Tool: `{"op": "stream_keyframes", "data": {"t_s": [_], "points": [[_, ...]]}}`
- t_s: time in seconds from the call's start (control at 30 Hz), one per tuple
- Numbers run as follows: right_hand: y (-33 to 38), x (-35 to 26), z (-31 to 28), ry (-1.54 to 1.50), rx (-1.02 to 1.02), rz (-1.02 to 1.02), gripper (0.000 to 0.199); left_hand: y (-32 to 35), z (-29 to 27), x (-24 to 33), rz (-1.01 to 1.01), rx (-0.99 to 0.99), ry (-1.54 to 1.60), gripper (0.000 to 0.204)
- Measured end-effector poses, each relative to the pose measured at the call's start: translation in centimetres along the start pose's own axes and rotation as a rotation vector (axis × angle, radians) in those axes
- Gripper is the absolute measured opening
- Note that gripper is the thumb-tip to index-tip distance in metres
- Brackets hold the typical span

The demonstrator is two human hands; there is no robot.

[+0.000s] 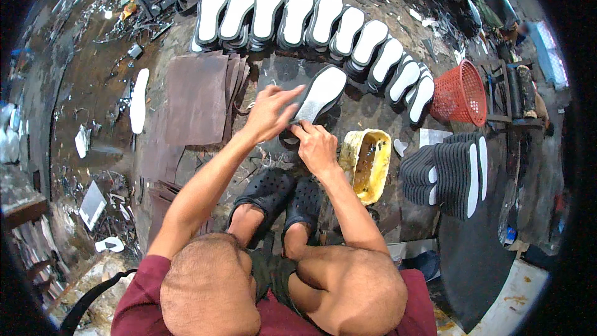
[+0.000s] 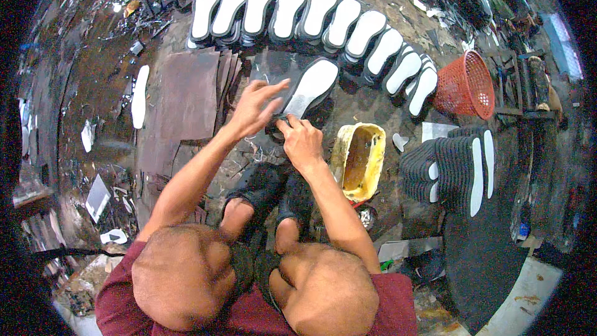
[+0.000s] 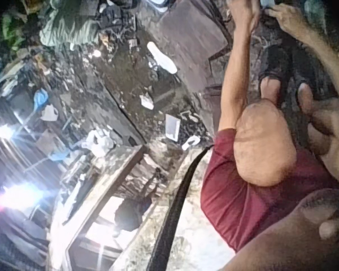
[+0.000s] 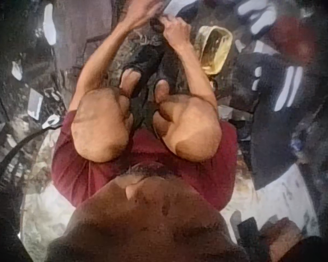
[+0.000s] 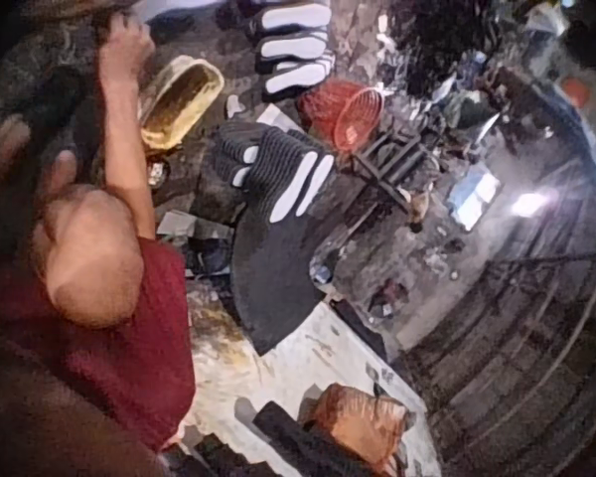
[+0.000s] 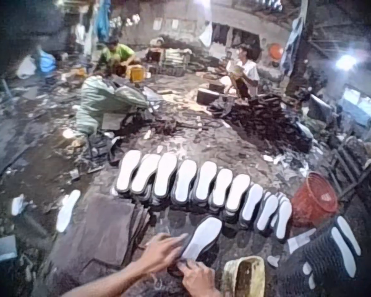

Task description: The person applies adhesive to white shoe sole inserts using a small brush and then presses them onto black sole bases. The person handles the soles one at a time, repeatedly dipping the brush into a container of glue and spreading it across the surface before joining the parts.

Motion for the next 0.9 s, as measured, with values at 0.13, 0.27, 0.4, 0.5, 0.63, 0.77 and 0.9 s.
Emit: {"op": "stream_keyframes", "data": {"t_s": [0.13, 0.27, 0.4, 0.5, 0.63, 0.77, 0.9], "points": [[1.1, -0.3, 0.6, 0.017, -0.025, -0.055, 0.024, -3.0, 5.4, 0.0, 0.025, -0.458, -0.216, 0.050], [3.1, -0.6, 0.3, 0.015, -0.011, -0.101, 0.023, -3.6, 6.3, 1.1, 0.085, -0.439, -0.251, 0.050], [4.6, -0.8, -4.7, -0.255, 0.119, 0.030, 0.038, -4.1, 5.8, -1.6, -0.027, -0.454, -0.092, 0.050], [5.3, 2.8, -13.0, -0.575, 0.255, 0.234, 0.043, -2.4, 0.9, -3.6, -0.383, 0.055, 0.516, 0.047], [8.5, 10.5, -16.6, -0.610, 0.508, 0.529, 0.030, 1.9, 3.9, 1.3, -0.311, -0.078, -0.239, 0.111], [9.2, 12.7, -18.2, -0.568, 0.660, 0.549, 0.029, 2.8, 5.0, 0.7, -0.331, -0.105, -0.150, 0.128], [12.3, 14.9, -17.6, -0.649, 0.753, 0.692, 0.026, -1.7, 4.6, 1.7, -0.326, -0.004, 0.036, 0.126]]}}
Point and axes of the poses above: each hand's wrist, its own y-axis away from the middle knuckle, its own z-axis out of the palm, x = y × z, the point moved 9 cm from there along -y, towards the middle knuckle, and after that the axes turned 4 degrees about y, right-handed, at the moved point
